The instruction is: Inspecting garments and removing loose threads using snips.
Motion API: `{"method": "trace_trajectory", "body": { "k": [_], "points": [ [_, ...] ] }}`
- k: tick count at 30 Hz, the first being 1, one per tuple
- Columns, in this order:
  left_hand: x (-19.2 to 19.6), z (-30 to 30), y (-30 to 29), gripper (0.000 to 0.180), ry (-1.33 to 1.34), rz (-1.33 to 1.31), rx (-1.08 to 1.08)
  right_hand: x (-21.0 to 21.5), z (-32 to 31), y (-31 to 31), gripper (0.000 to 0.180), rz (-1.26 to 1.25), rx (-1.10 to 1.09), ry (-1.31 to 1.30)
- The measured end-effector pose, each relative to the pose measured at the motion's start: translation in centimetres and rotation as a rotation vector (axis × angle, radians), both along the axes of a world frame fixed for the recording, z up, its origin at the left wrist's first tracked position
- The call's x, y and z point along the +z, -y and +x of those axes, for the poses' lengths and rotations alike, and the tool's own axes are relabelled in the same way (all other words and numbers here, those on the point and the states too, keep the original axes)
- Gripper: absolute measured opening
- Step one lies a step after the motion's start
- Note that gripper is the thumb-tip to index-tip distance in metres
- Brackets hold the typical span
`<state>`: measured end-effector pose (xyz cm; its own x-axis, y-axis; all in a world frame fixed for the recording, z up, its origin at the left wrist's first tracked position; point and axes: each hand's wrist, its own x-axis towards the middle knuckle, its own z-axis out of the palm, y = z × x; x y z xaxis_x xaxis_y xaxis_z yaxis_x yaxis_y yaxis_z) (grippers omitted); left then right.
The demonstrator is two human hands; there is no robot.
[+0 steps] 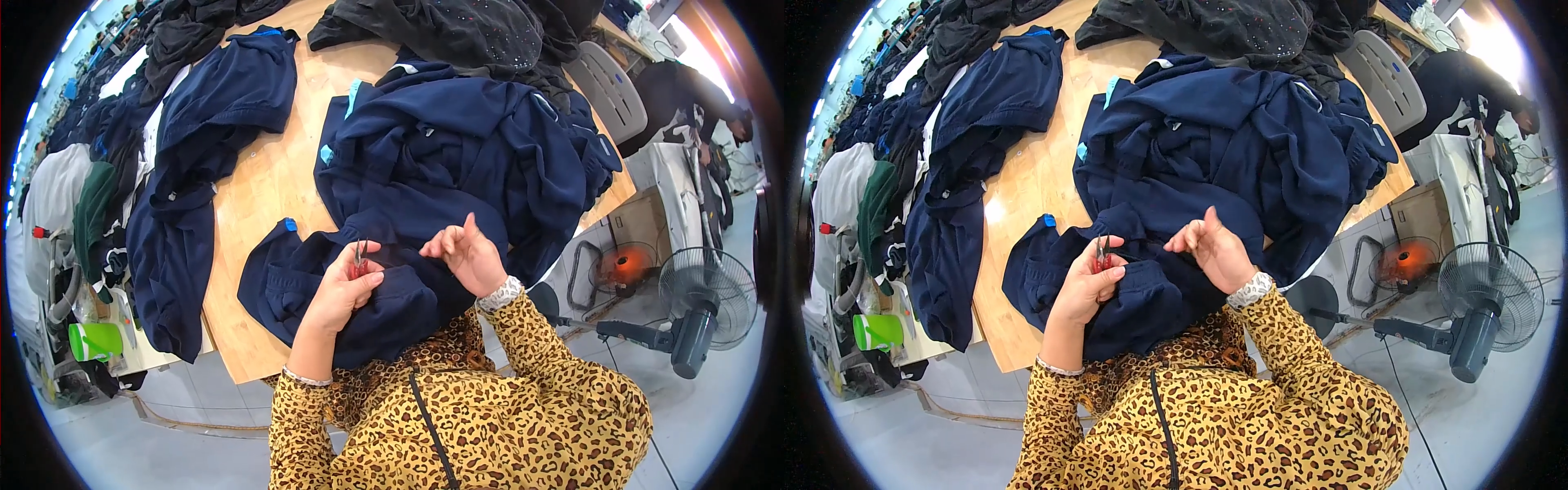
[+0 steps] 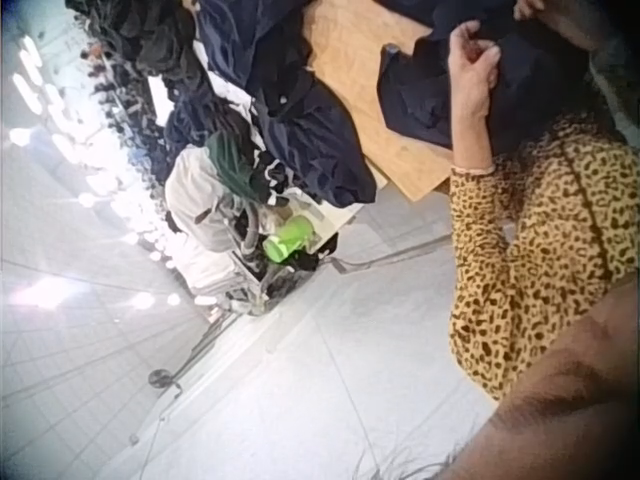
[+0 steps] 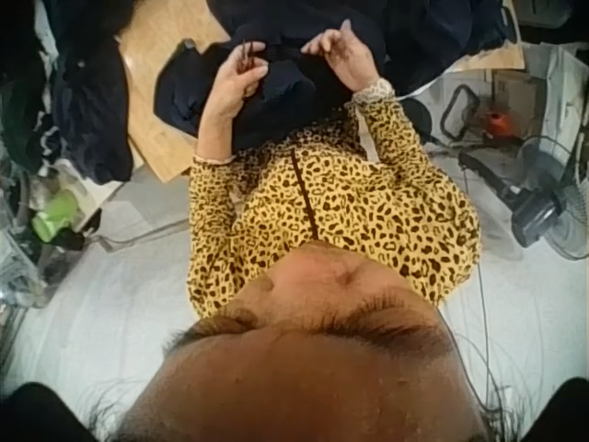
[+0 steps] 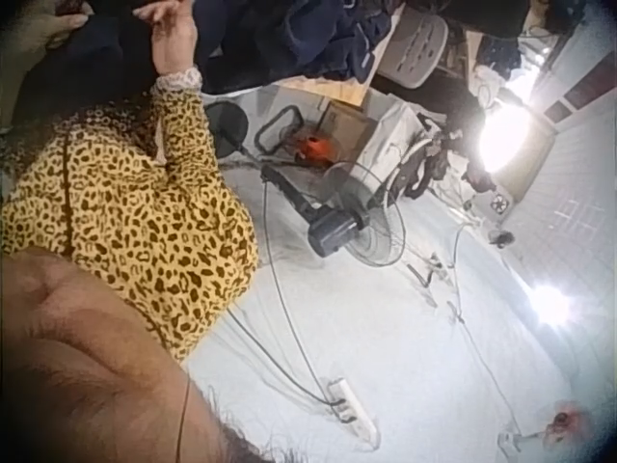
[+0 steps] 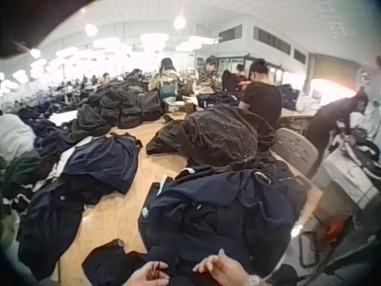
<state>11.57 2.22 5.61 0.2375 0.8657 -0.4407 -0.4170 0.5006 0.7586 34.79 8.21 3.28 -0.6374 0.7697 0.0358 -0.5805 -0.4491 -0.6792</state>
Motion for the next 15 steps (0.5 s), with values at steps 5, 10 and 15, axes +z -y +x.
{"method": "trace_trajectory", "body": {
  "k": [5, 10, 15],
  "points": [
    [0.6, -0.1, -0.1, 0.041, -0.017, 0.152, -0.066, 2.0, -1.1, 0.8, 0.045, 0.363, 0.308, 0.657],
    [0.1, 0.4, -0.2, 0.037, -0.178, 0.295, -0.063, 2.3, -2.2, 0.6, 0.026, 0.442, 0.505, 0.654],
    [-1.8, 2.1, 0.1, 0.022, -0.16, 0.163, 0.102, 1.1, -3.4, 2.7, 0.023, 0.336, 0.173, 0.491]
  ]
}}
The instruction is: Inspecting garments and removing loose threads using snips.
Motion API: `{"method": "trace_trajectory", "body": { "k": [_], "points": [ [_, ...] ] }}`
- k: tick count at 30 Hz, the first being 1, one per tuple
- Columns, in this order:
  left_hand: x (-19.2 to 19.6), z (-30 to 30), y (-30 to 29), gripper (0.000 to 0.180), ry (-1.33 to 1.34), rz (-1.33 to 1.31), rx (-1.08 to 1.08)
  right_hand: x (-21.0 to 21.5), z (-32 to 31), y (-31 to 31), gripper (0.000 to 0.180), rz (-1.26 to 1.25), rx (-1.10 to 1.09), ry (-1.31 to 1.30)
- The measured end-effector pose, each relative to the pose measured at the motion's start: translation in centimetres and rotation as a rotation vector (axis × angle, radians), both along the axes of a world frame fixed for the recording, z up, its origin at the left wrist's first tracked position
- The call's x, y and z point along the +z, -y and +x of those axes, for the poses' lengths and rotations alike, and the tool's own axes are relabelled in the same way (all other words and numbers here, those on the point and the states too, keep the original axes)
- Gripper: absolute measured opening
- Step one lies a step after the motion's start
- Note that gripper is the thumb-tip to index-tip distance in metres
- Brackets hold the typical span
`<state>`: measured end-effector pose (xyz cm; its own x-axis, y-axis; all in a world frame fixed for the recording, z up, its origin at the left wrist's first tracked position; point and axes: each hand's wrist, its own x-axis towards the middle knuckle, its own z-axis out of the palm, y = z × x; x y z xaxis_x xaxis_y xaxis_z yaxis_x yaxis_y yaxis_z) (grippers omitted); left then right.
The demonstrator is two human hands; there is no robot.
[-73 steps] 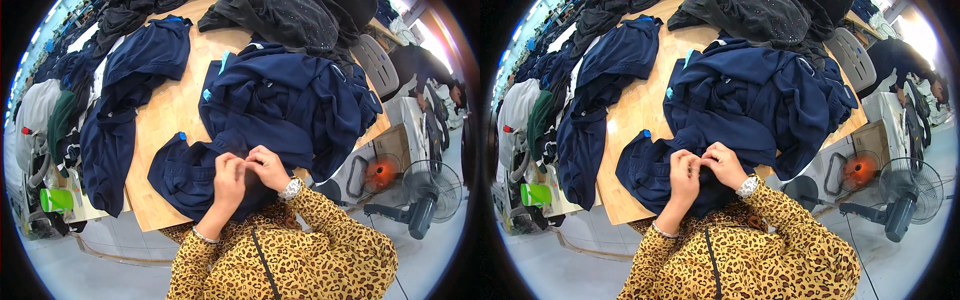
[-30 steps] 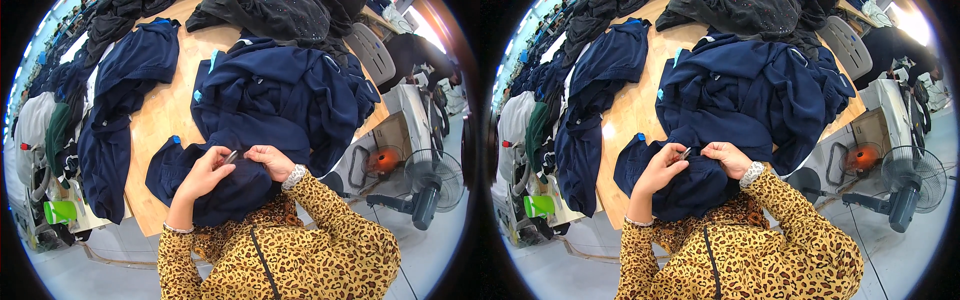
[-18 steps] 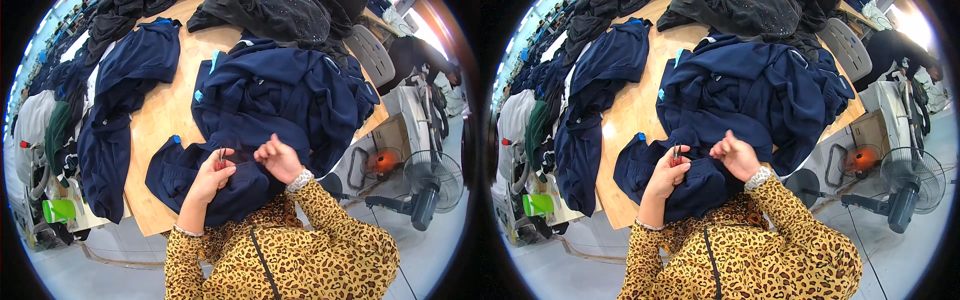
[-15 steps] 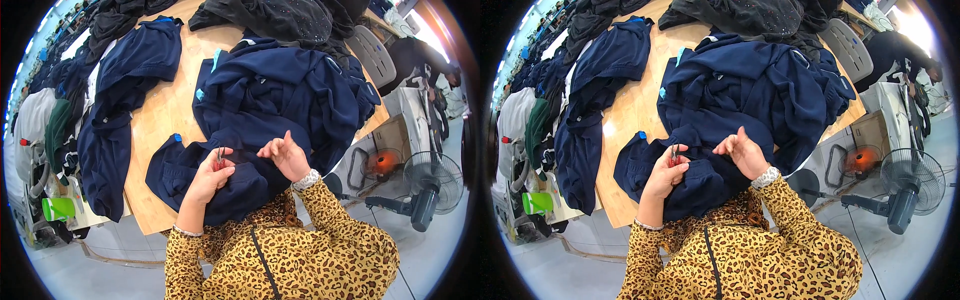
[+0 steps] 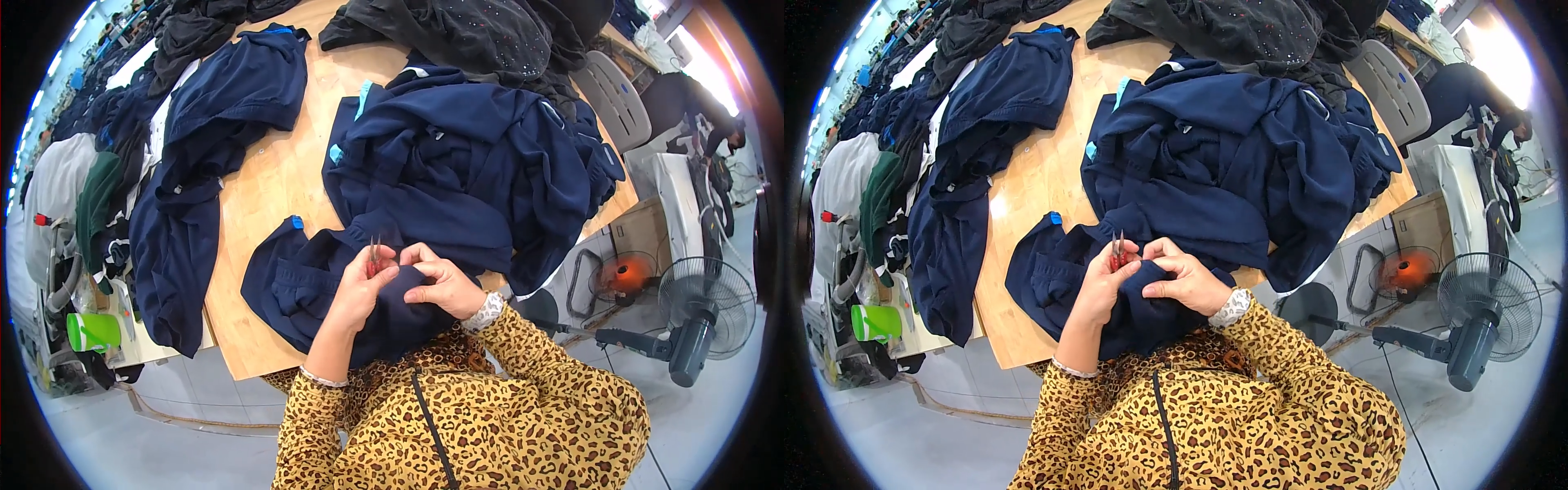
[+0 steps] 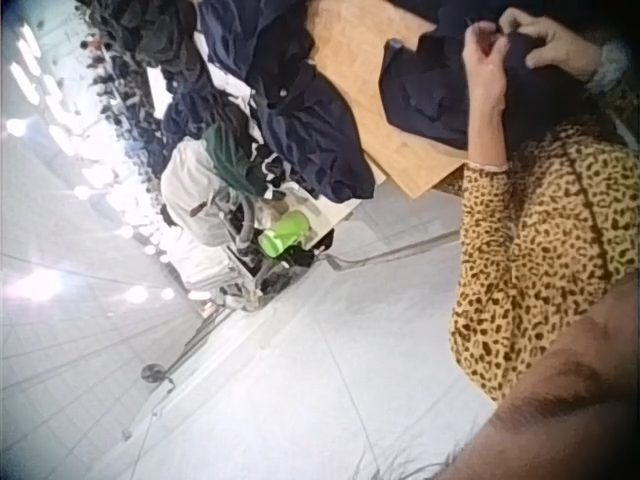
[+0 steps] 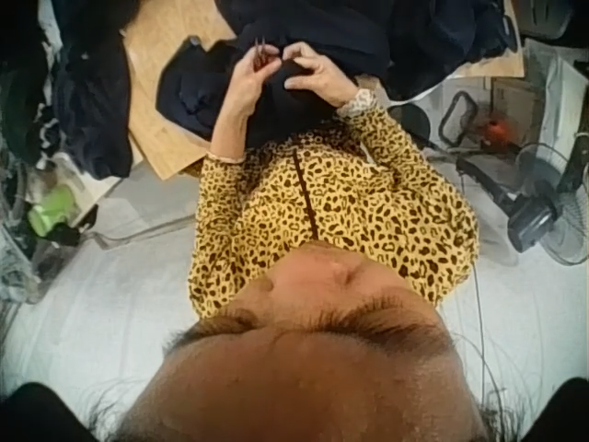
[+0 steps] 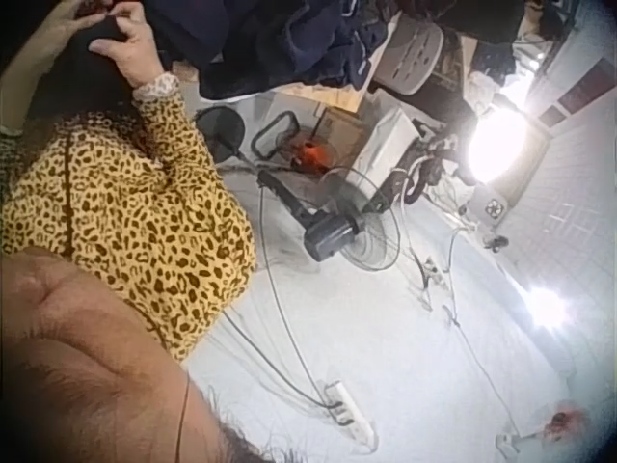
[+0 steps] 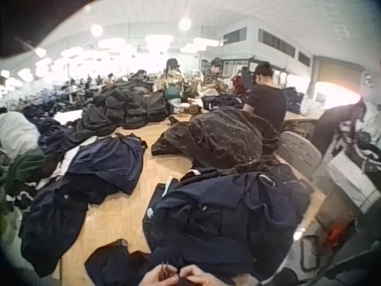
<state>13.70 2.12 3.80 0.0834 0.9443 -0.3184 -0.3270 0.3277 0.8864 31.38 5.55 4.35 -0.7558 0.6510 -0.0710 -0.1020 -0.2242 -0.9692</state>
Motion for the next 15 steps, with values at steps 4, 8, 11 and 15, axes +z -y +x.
{"method": "trace_trajectory", "body": {
  "k": [4, 8, 11, 15],
  "points": [
    [-1.0, 0.9, 0.6, 0.018, 0.255, -0.092, 0.058, -0.5, -0.5, 1.0, 0.022, 0.01, -0.218, -0.061],
    [-0.6, 0.3, 0.7, 0.006, -0.113, -0.008, 0.212, -0.8, -0.6, 0.8, 0.022, 0.246, -0.22, 0.082],
    [0.4, -0.3, 2.2, 0.013, -0.404, 0.2, 0.201, -1.4, -0.6, 0.9, 0.023, 0.436, -0.252, 0.164],
    [0.7, 1.2, 3.8, 0.022, -0.792, 0.469, 0.213, -2.3, -1.1, 1.3, 0.022, 0.551, -0.296, 0.209]
  ]
}}
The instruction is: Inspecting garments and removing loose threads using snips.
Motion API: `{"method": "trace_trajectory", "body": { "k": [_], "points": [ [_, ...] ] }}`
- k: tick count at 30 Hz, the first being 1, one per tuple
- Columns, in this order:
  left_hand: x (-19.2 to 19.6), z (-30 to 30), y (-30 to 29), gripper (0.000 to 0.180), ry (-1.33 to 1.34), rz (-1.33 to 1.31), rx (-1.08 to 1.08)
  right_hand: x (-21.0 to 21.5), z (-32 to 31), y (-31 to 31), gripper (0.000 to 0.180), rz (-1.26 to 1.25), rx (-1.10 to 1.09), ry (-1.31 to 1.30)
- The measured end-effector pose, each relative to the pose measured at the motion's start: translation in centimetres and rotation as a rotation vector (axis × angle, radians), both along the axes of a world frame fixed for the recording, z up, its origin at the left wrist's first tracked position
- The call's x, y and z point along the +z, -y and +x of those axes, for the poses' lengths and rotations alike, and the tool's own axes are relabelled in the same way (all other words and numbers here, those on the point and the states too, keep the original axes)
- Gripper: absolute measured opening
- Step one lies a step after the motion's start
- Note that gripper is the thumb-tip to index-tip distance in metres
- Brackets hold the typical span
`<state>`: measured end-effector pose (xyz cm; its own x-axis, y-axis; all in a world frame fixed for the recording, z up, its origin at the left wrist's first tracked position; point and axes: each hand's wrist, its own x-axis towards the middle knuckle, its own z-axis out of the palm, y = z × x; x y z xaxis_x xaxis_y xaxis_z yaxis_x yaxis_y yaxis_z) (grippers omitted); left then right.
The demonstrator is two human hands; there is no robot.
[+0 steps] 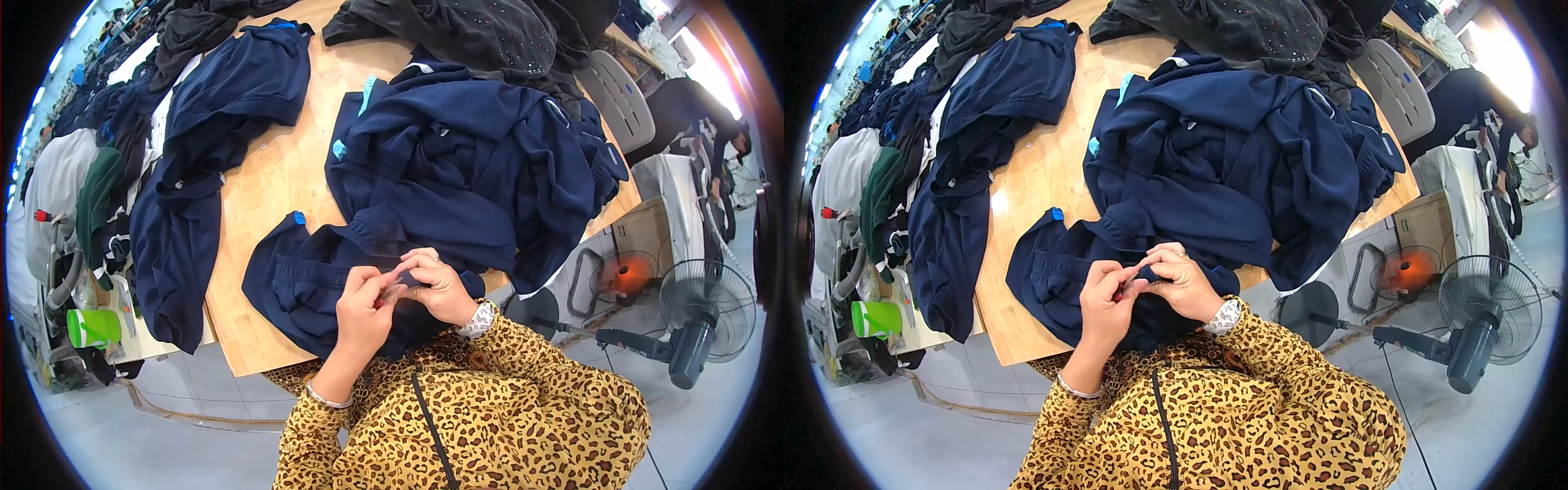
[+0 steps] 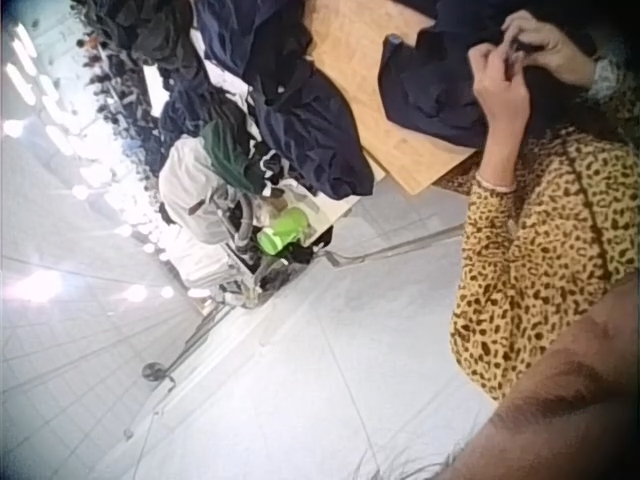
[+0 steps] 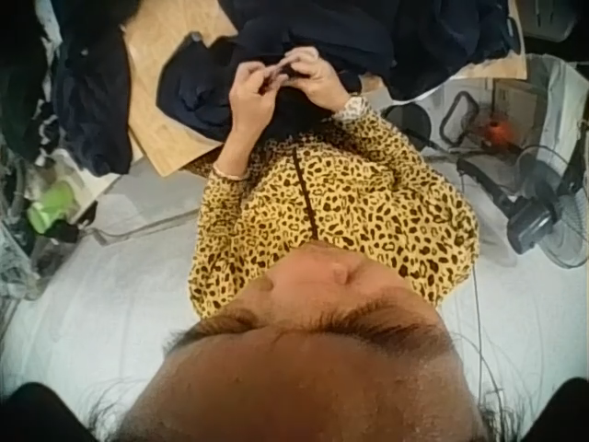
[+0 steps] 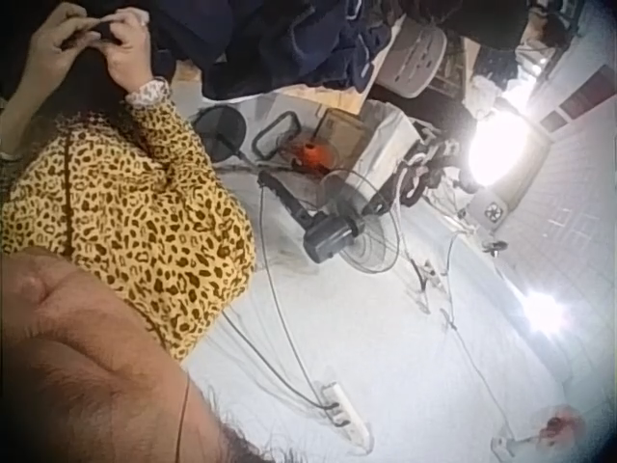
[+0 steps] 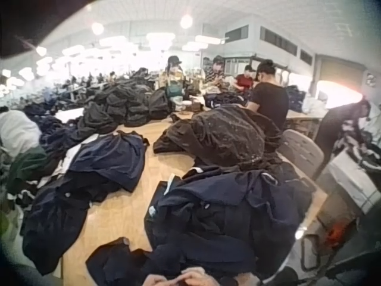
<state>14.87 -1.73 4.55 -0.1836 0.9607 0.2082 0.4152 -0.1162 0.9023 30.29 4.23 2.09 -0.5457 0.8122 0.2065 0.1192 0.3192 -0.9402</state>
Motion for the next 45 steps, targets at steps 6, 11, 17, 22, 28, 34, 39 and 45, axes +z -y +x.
{"method": "trace_trajectory", "body": {
  "k": [6, 11, 17, 22, 28, 34, 39, 45],
  "points": [
    [-1.6, 1.3, -0.3, 0.012, -0.256, 0.32, 0.126, -0.1, -0.2, 0.5, 0.019, 0.068, -0.082, 0.05],
    [-1.7, -0.2, -1.3, 0.012, 0.638, -0.379, 0.094, -0.1, 0.0, 0.4, 0.02, -0.072, -0.102, 0.051],
    [-0.8, 0.3, -0.7, 0.009, -0.178, 0.125, 0.013, -0.4, -0.1, 0.5, 0.018, 0.005, -0.138, 0.054],
    [-1.5, 0.6, -1.2, 0.003, -0.412, 0.241, 0.037, -0.5, -0.2, 0.4, 0.018, 0.073, -0.137, 0.108],
    [-1.6, -0.6, -1.7, 0.011, 0.473, -0.303, 0.042, -0.6, 0.1, 0.1, 0.023, -0.084, -0.084, 0.093],
    [-1.6, 0.4, -1.1, 0.01, -0.096, 0.126, 0.024, -0.8, 0.0, 0.2, 0.023, -0.091, -0.106, 0.042],
    [-2.2, 0.1, -1.6, 0.004, -0.071, 0.144, 0.048, -0.7, 0.2, 0.2, 0.022, -0.065, -0.072, 0.059],
    [-2.0, 0.0, -1.3, 0.01, 0.799, -0.383, 0.068, 0.9, -0.1, 0.0, 0.029, -0.256, -0.175, 0.088]
  ]
}}
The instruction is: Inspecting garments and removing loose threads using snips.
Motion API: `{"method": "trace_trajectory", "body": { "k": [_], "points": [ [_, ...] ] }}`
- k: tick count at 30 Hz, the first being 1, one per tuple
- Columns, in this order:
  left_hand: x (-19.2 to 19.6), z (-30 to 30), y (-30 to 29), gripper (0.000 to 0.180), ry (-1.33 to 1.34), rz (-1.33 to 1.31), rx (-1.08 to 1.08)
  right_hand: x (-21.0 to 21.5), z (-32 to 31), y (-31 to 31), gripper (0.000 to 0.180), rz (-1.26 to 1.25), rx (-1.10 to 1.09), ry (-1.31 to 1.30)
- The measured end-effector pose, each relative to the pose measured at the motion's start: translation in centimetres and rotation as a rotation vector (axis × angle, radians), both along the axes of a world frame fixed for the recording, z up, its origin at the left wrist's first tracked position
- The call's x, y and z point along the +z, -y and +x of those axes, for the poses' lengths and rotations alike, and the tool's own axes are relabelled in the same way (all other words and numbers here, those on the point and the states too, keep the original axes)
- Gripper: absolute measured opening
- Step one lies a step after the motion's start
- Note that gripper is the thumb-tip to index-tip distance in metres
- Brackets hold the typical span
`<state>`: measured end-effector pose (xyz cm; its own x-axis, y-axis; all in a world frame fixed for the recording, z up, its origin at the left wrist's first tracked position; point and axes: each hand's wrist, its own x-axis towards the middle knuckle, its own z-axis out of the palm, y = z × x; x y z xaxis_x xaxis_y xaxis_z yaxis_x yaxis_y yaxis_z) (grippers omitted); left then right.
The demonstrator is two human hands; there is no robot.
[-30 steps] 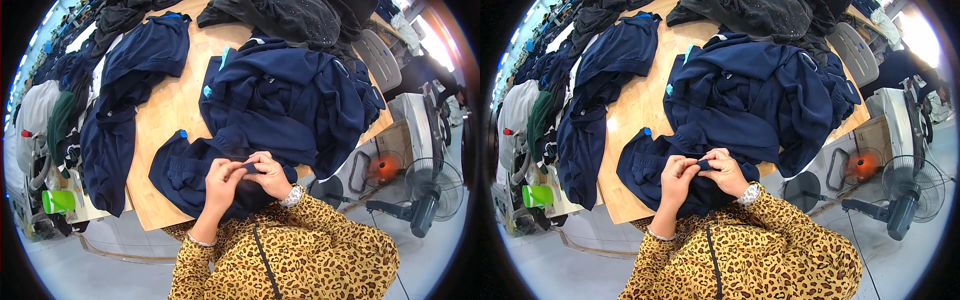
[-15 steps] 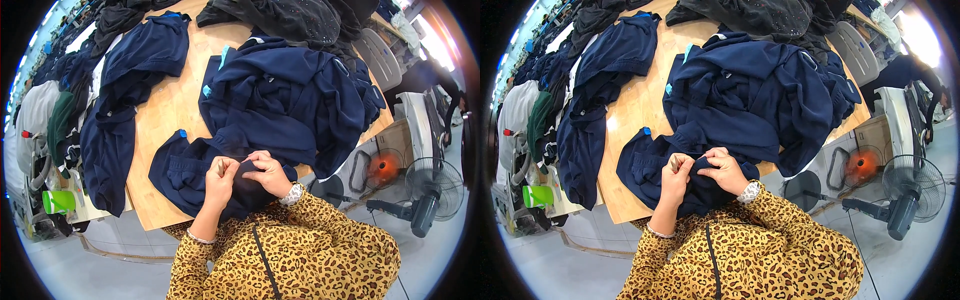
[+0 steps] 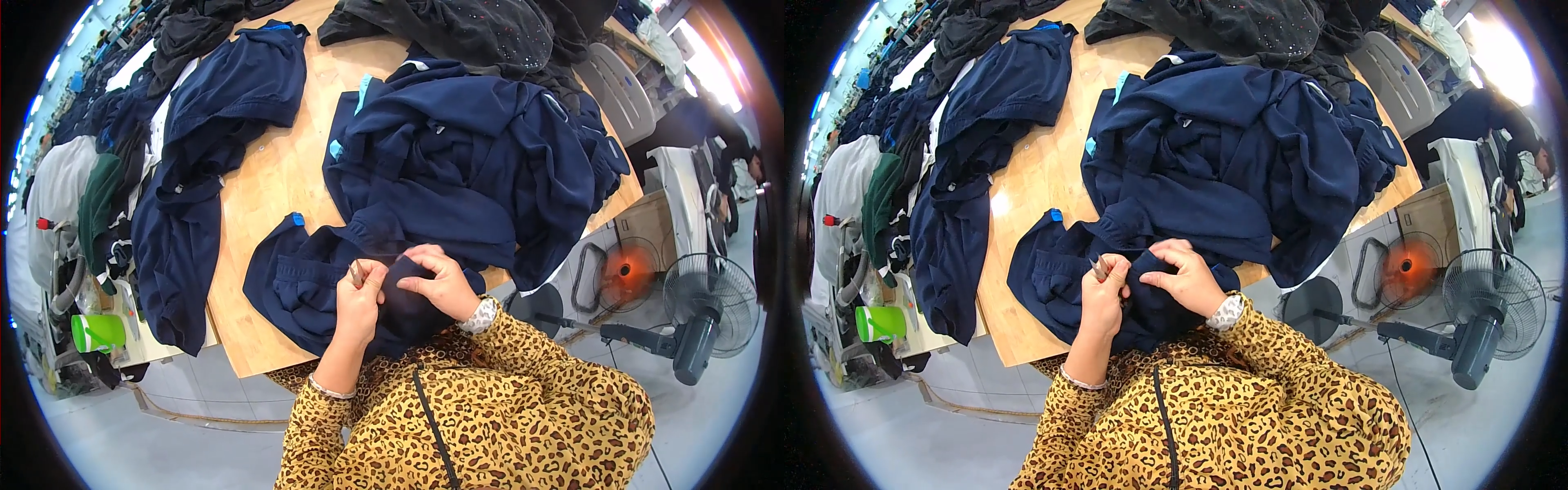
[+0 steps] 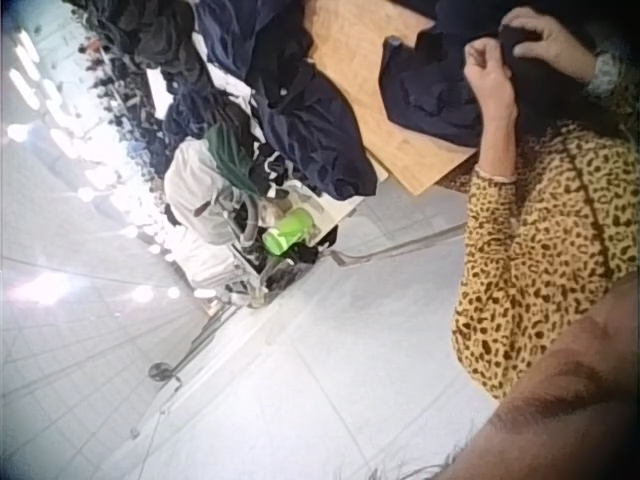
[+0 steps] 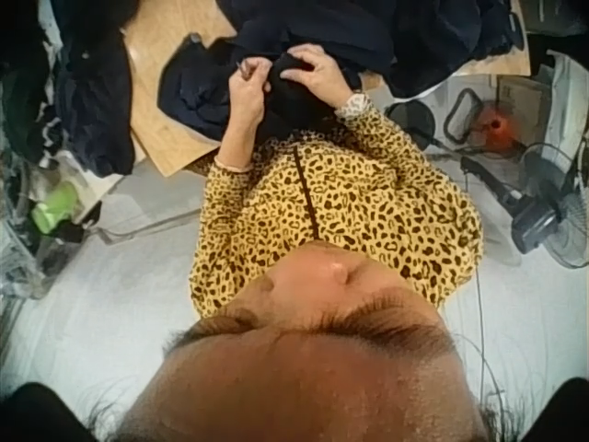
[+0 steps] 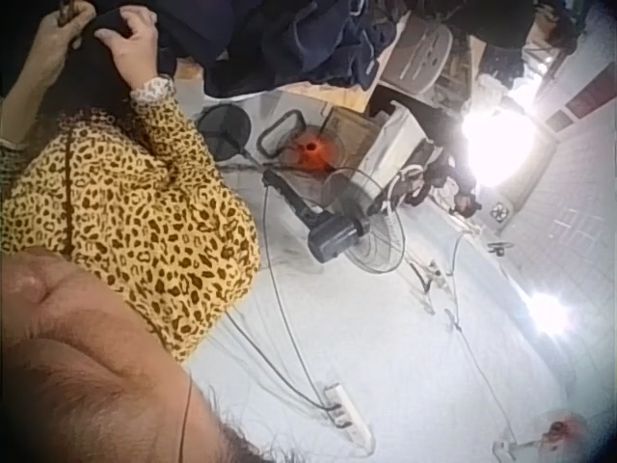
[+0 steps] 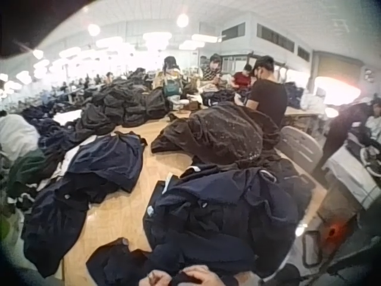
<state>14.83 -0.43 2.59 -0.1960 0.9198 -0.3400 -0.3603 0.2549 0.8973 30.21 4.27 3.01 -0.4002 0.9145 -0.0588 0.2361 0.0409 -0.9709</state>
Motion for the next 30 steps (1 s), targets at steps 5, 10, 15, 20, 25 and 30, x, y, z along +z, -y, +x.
{"method": "trace_trajectory", "body": {
  "k": [5, 10, 15, 20, 25, 30],
  "points": [
    [0.0, 1.2, -0.5, 0.013, -0.145, 0.053, 0.052, 1.7, -0.6, 1.7, 0.024, 0.679, -0.154, 0.297],
    [-0.3, 2.3, -0.6, 0.013, -0.108, 0.136, 0.092, 1.3, -1.4, 1.2, 0.022, 0.631, -0.15, 0.281],
    [-0.4, 3.3, 0.1, 0.011, -0.299, 0.261, 0.181, 0.4, -1.9, 1.1, 0.015, 0.555, -0.118, 0.215],
    [0.4, 3.1, 0.3, 0.012, -0.593, 0.375, 0.108, 0.0, -1.3, 1.2, 0.009, 0.549, -0.178, 0.139],
    [2.8, 0.2, 0.1, 0.022, -0.501, 0.138, -0.129, -0.1, 0.6, 0.7, 0.006, 0.173, -0.225, -0.027],
    [5.1, -3.5, -1.4, 0.041, -0.558, 0.081, -0.671, 0.2, 1.6, 0.1, 0.009, -0.264, -0.136, -0.278]
  ]
}}
